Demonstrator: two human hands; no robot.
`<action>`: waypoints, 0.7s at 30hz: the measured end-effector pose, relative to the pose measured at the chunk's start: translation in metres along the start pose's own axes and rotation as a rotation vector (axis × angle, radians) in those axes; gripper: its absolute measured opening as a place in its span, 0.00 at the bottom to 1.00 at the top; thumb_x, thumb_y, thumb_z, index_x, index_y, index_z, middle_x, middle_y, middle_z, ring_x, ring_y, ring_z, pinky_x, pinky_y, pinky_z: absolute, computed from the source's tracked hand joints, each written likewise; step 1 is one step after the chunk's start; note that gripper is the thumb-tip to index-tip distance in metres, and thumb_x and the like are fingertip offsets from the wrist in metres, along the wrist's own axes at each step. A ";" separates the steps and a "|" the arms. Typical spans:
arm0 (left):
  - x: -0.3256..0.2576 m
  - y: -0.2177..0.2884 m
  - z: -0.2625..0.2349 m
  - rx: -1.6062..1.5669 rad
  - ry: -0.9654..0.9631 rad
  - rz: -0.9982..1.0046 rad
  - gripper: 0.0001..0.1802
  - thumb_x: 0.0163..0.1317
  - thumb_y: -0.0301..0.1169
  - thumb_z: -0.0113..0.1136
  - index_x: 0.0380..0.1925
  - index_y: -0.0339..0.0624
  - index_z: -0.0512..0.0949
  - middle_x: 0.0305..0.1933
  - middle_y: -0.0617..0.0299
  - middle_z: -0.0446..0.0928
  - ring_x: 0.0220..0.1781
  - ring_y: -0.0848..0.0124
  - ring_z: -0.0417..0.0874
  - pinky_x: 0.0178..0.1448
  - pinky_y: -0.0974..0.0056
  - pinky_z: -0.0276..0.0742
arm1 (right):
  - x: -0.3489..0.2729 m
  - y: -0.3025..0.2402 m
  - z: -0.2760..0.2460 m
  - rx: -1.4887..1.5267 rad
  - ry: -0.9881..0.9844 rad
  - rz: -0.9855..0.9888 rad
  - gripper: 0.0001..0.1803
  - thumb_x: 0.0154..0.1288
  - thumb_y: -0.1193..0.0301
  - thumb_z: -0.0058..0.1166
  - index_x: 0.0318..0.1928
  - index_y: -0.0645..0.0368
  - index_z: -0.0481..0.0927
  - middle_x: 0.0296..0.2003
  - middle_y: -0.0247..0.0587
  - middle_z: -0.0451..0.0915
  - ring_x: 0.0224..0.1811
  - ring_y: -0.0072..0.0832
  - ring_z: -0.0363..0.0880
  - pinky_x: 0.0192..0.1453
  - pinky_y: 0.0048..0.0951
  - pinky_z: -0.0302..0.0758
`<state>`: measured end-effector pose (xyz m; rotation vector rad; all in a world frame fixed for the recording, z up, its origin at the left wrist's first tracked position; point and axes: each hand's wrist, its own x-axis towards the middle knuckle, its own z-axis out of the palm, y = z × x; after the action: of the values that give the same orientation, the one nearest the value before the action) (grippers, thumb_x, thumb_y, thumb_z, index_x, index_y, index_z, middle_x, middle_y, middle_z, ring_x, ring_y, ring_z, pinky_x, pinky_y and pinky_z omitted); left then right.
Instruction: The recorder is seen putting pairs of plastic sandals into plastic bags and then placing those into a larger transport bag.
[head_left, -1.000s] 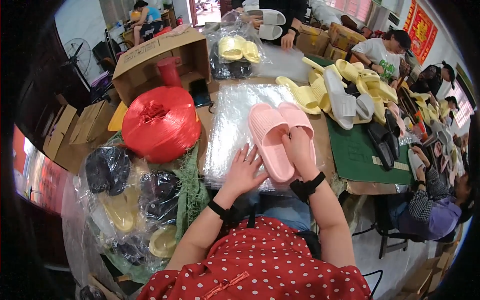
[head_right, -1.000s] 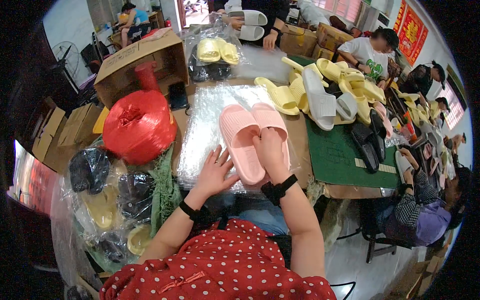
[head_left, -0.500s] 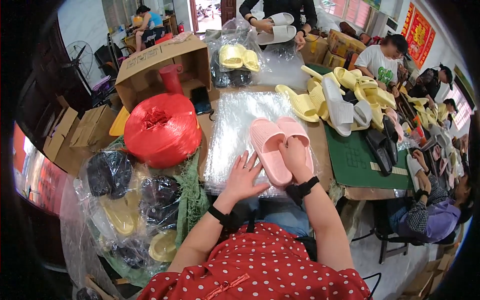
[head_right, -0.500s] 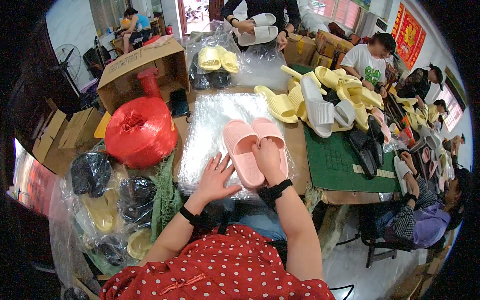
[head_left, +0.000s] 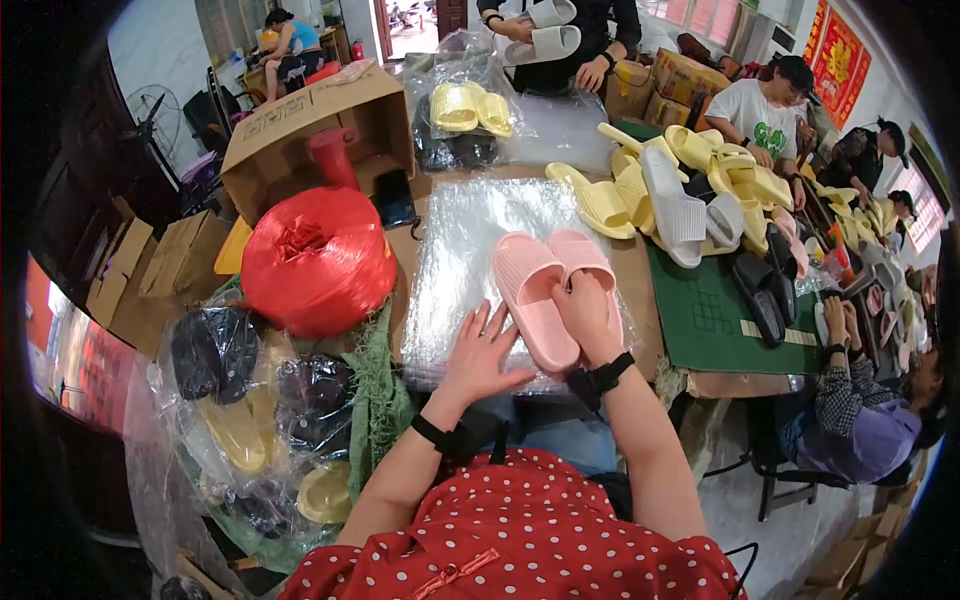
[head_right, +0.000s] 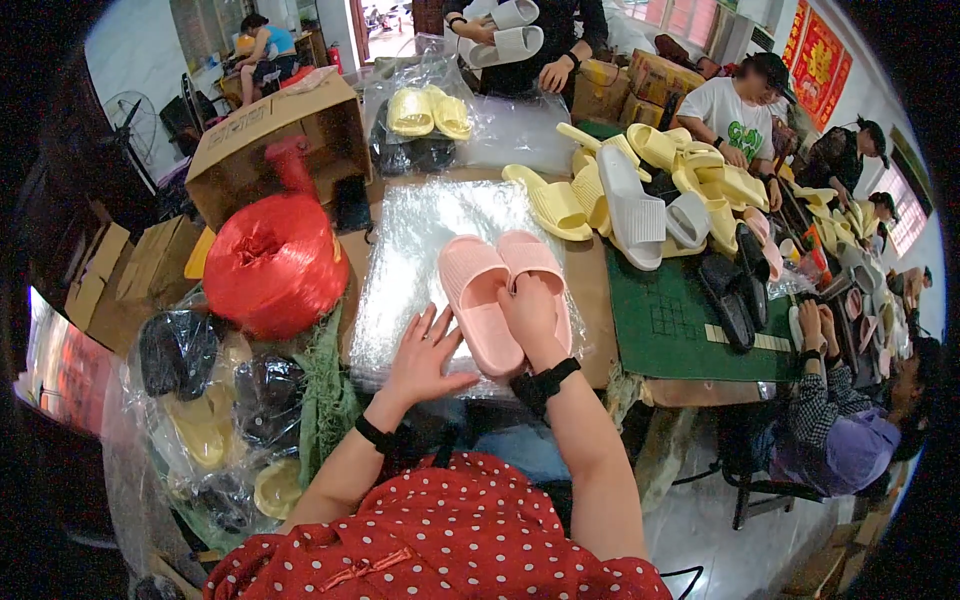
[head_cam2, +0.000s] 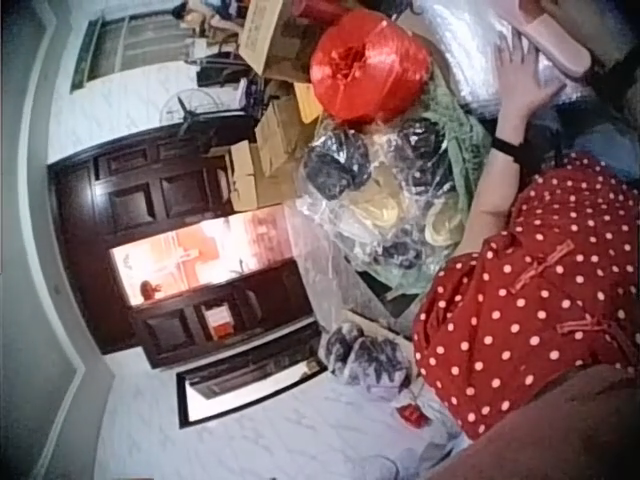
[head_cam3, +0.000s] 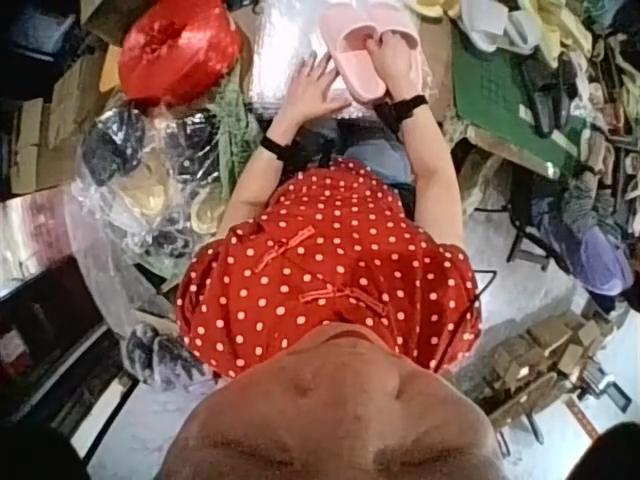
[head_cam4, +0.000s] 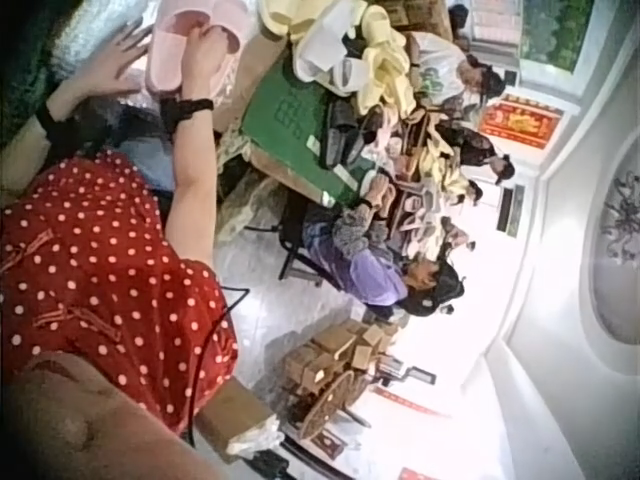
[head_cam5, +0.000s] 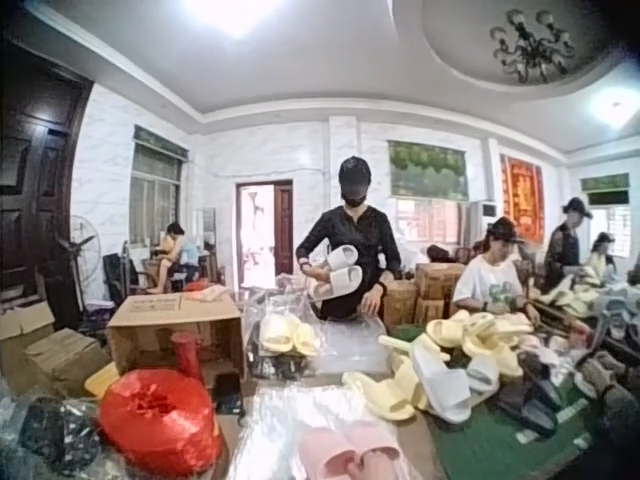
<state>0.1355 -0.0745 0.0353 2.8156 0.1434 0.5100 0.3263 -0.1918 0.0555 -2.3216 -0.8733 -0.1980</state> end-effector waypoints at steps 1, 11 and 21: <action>-0.001 0.000 0.002 -0.003 0.009 0.003 0.48 0.52 0.65 0.59 0.66 0.45 0.68 0.75 0.45 0.56 0.77 0.43 0.50 0.77 0.44 0.44 | 0.000 0.001 0.000 0.006 0.002 -0.006 0.19 0.59 0.62 0.56 0.36 0.70 0.79 0.35 0.61 0.79 0.41 0.54 0.79 0.47 0.49 0.76; -0.002 0.006 -0.001 -0.004 -0.003 -0.009 0.46 0.53 0.64 0.59 0.65 0.43 0.69 0.75 0.47 0.57 0.76 0.43 0.52 0.77 0.43 0.45 | -0.003 0.003 0.000 0.051 0.003 0.023 0.19 0.57 0.61 0.59 0.34 0.69 0.79 0.34 0.60 0.80 0.39 0.53 0.80 0.44 0.49 0.77; 0.001 0.005 -0.003 0.015 0.023 0.004 0.46 0.53 0.64 0.59 0.65 0.44 0.69 0.73 0.45 0.58 0.75 0.42 0.53 0.76 0.41 0.46 | -0.001 0.002 -0.003 0.045 0.016 0.021 0.18 0.58 0.60 0.60 0.34 0.67 0.79 0.35 0.58 0.79 0.39 0.52 0.80 0.43 0.48 0.76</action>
<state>0.1356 -0.0782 0.0393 2.8255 0.1460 0.5443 0.3266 -0.1950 0.0562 -2.2834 -0.8364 -0.1856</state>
